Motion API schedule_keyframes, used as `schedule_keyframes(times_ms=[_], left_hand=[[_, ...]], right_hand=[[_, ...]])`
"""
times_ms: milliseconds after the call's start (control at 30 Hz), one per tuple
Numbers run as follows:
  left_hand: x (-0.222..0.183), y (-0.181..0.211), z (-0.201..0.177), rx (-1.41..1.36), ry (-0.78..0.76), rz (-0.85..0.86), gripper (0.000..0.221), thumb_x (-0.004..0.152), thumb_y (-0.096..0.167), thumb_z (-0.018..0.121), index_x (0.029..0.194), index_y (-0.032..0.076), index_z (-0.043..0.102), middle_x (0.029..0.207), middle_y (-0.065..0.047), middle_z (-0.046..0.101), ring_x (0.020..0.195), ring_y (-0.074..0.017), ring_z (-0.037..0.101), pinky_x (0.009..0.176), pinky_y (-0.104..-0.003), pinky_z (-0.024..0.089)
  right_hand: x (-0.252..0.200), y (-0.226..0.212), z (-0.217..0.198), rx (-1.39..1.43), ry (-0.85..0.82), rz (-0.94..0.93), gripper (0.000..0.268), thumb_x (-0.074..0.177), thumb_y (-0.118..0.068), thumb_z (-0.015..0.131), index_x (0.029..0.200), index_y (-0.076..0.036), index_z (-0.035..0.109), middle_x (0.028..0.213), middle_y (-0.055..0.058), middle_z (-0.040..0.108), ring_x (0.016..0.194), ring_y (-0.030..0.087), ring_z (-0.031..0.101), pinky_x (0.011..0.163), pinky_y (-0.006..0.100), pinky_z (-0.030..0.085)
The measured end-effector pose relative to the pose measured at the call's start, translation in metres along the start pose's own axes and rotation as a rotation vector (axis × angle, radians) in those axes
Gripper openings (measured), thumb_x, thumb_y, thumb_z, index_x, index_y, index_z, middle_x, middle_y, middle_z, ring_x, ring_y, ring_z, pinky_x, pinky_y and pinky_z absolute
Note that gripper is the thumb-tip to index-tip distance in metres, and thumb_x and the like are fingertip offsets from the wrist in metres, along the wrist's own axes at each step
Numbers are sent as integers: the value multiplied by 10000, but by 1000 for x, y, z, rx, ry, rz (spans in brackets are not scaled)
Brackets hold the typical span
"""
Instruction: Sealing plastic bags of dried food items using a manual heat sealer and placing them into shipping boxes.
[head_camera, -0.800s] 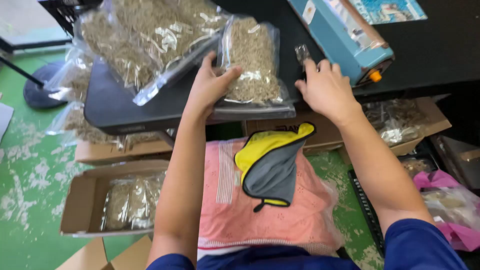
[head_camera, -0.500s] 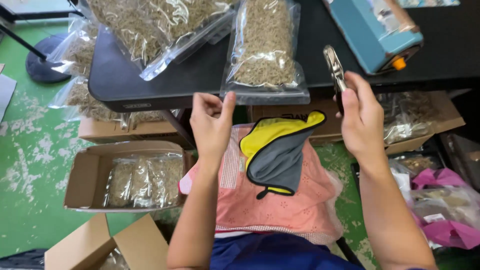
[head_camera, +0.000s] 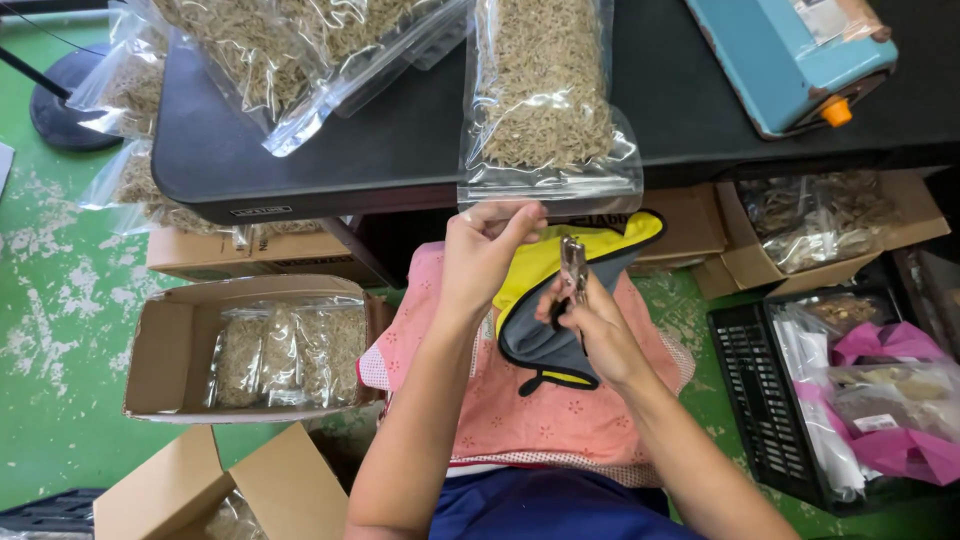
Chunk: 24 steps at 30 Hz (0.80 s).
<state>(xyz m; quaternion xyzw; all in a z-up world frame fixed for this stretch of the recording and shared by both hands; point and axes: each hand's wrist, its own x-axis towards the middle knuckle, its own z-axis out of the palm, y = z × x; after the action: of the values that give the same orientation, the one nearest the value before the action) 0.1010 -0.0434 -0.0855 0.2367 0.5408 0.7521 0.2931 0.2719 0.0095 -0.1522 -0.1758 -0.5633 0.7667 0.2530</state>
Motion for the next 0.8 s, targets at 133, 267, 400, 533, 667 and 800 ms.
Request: schedule_keyframes(times_ms=[133,267,400,533,667,800], left_hand=[[0,-9,2,32,34,12,158,882,89,811,1009,-5,795,871,-150,781,745,-144,758,739,-264,653],[-6,-1,13,41,59,-18,177,863,101,822,1020,21,809,821,-113,779,743,-97,715,733,-258,625],[-11,-3,18,61,49,-47,202,869,117,816,1045,19,800,838,-138,783,768,-122,716,753,-288,617],[-14,-1,23,66,32,-60,199,882,130,800,1051,25,799,819,-142,779,796,-108,690,766,-308,608],[-14,-4,26,23,59,-74,216,868,114,814,1042,-12,793,869,-161,787,797,-158,733,779,-316,617],[-14,-1,27,7,64,-70,229,868,116,817,1042,-29,786,886,-180,787,810,-180,746,774,-320,621]], right_hand=[[19,-14,12,-212,14,-62,179,885,13,529,1060,-12,552,815,133,609,831,251,617,822,400,489],[34,-11,13,-297,135,-112,98,881,-13,580,971,-33,613,767,73,575,776,188,605,774,334,481],[41,-11,13,-369,177,-109,79,915,-13,607,849,-33,645,653,66,552,679,154,501,696,324,463],[44,-1,7,-424,218,-88,91,929,-63,651,843,-70,620,621,57,571,662,159,506,662,320,451],[45,1,5,-486,275,-78,134,871,-42,690,787,-82,592,584,33,543,605,132,494,607,283,441],[45,3,2,-540,311,-40,186,834,-65,734,750,-103,572,532,-1,500,546,107,482,552,251,420]])
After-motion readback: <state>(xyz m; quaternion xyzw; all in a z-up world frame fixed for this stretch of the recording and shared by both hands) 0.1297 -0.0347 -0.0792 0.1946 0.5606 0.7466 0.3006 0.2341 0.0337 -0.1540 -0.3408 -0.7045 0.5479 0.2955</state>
